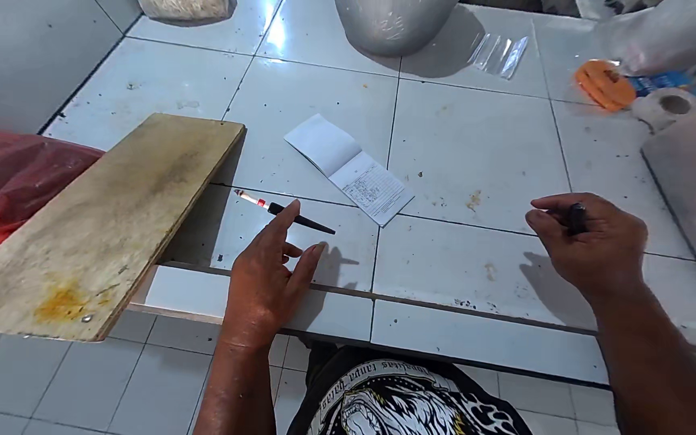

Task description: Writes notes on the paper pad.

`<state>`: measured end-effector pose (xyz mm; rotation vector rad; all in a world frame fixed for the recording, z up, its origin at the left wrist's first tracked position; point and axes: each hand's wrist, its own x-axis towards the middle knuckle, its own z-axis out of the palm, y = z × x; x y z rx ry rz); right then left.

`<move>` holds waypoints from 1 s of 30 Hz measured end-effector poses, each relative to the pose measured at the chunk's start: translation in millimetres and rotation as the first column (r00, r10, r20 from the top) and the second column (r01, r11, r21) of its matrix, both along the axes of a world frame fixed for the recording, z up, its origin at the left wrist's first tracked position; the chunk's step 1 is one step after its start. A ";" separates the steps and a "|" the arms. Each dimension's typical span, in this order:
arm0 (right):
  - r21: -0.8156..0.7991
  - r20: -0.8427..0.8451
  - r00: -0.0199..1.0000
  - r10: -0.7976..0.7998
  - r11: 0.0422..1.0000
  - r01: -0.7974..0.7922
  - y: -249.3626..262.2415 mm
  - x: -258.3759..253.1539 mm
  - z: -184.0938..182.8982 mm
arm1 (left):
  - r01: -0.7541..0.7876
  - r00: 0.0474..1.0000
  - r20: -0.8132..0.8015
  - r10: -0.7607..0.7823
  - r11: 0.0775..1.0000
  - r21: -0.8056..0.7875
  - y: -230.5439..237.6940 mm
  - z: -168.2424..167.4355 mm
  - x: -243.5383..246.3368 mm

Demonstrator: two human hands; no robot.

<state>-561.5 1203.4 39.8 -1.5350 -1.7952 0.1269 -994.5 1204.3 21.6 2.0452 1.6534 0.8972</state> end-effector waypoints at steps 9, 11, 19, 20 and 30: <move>0.081 0.027 1.000 0.014 0.997 -0.016 -10.4 1.5 11.9 | -0.014 1.000 -0.009 0.014 1.000 0.015 -4.6 2.4 3.5; 0.096 0.020 1.000 0.019 0.995 -0.020 -12.1 1.8 14.0 | -0.023 0.999 -0.039 0.024 1.000 0.016 -4.6 3.1 5.2; 0.171 -0.001 0.999 0.033 0.985 -0.033 -18.4 4.9 21.5 | -0.021 0.999 -0.035 0.024 0.997 0.069 -7.0 0.1 4.5; 0.179 -0.002 0.999 0.032 0.983 -0.031 -19.1 5.8 22.4 | -0.020 1.000 -0.014 0.022 0.995 0.097 -8.0 -0.3 4.5; 0.232 -0.043 0.999 0.021 0.973 -0.010 -22.0 13.6 26.3 | 0.223 0.935 0.214 -0.284 0.937 0.269 -58.3 37.8 8.6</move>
